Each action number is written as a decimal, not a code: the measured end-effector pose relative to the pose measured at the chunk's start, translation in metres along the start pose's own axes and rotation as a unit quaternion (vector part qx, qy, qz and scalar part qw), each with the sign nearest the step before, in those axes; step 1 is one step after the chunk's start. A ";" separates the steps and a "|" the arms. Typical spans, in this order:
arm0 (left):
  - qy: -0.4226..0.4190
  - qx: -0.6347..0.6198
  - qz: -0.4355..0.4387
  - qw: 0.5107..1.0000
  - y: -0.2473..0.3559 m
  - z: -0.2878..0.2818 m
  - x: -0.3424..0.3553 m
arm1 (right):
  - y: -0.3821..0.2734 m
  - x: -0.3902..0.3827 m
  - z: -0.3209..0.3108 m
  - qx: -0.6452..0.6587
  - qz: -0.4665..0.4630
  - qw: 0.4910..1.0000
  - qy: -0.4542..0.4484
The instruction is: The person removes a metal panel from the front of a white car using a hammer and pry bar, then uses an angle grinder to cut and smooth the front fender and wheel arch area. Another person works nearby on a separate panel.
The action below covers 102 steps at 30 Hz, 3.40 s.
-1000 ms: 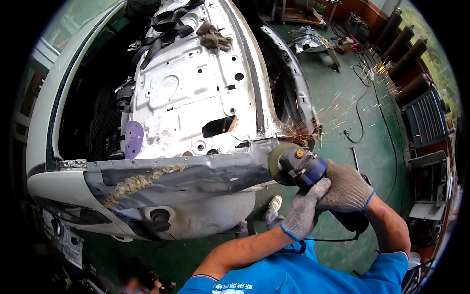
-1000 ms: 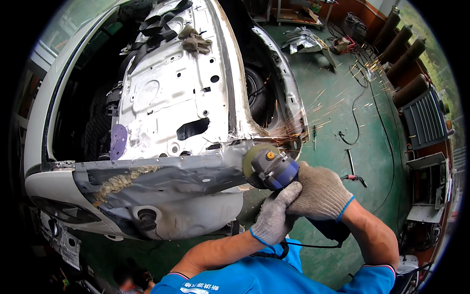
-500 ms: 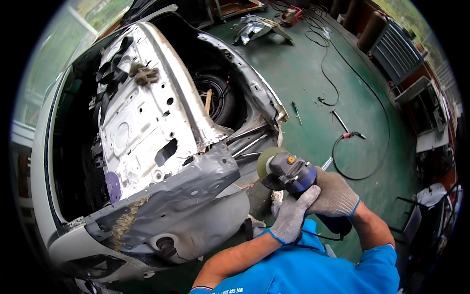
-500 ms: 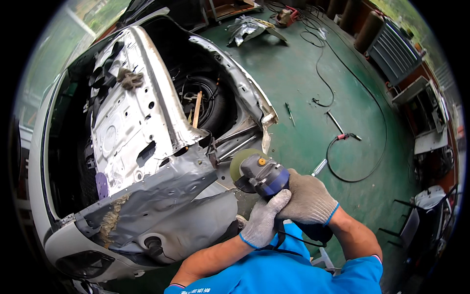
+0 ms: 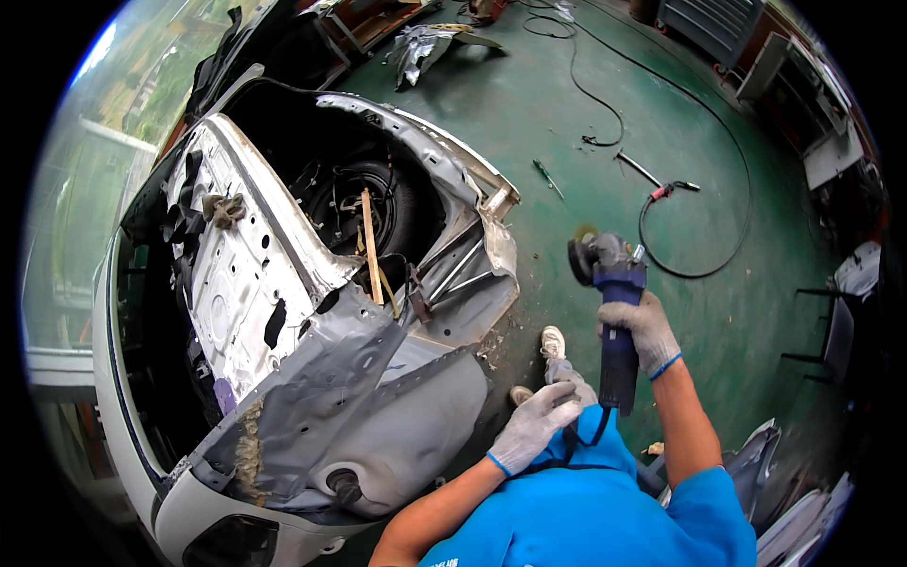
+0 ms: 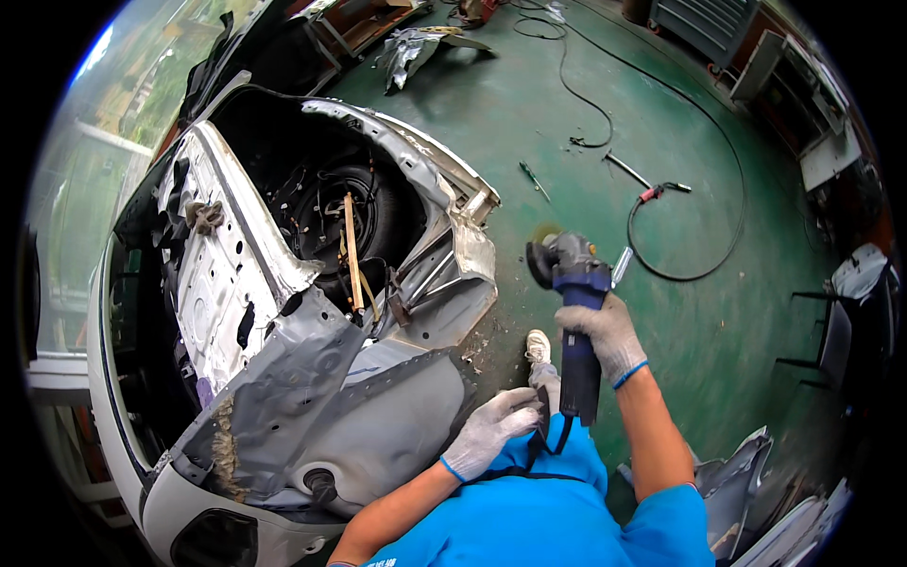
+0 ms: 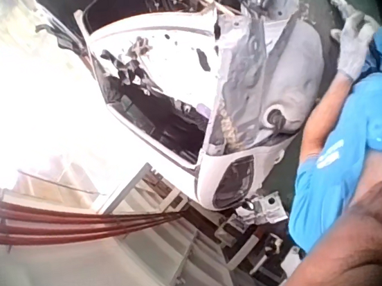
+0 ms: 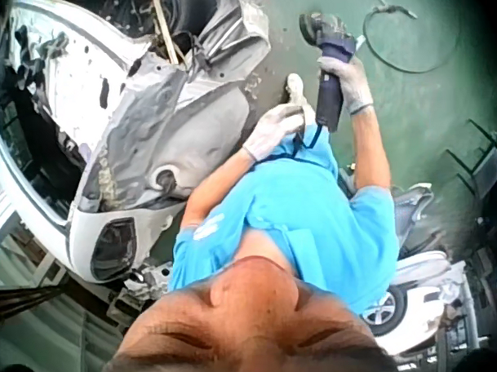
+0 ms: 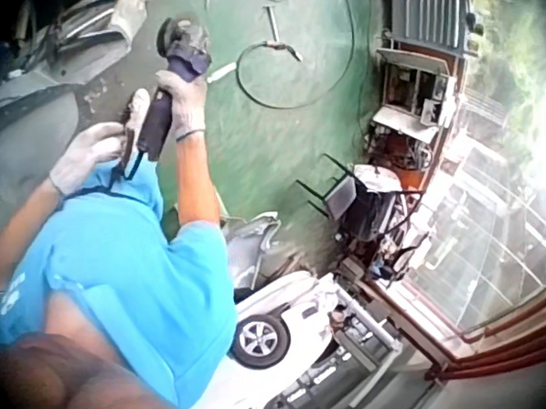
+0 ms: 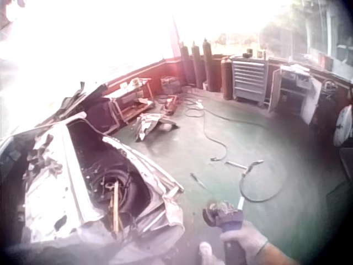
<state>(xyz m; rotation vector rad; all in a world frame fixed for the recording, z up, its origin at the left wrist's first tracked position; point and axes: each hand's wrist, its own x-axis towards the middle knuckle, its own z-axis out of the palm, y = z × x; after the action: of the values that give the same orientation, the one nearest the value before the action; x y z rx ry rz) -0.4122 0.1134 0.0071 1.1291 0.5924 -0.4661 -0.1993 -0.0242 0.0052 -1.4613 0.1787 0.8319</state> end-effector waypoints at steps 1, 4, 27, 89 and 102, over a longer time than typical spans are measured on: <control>0.005 0.017 0.011 1.000 -0.006 0.005 -0.002 | 0.004 -0.004 -0.004 0.024 -0.009 1.000 0.013; 0.004 0.056 0.073 0.996 -0.025 0.017 -0.003 | 0.027 -0.018 -0.014 0.086 -0.005 0.995 0.045; 0.273 0.088 -0.028 0.958 -0.017 -0.009 0.116 | 0.086 0.095 -0.093 0.128 0.177 0.976 -0.018; 0.395 -0.330 -0.103 0.851 0.012 0.004 0.278 | 0.127 0.249 -0.029 -0.030 0.279 0.871 -0.404; 0.363 -0.327 -0.109 0.866 0.007 -0.002 0.278 | 0.129 0.248 -0.028 -0.024 0.277 0.879 -0.388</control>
<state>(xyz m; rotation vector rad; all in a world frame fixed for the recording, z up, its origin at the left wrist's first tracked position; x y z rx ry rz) -0.1977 0.1041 -0.1696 0.5431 1.4290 0.0178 -0.0871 0.0324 -0.2462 -1.0167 -0.0428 1.8400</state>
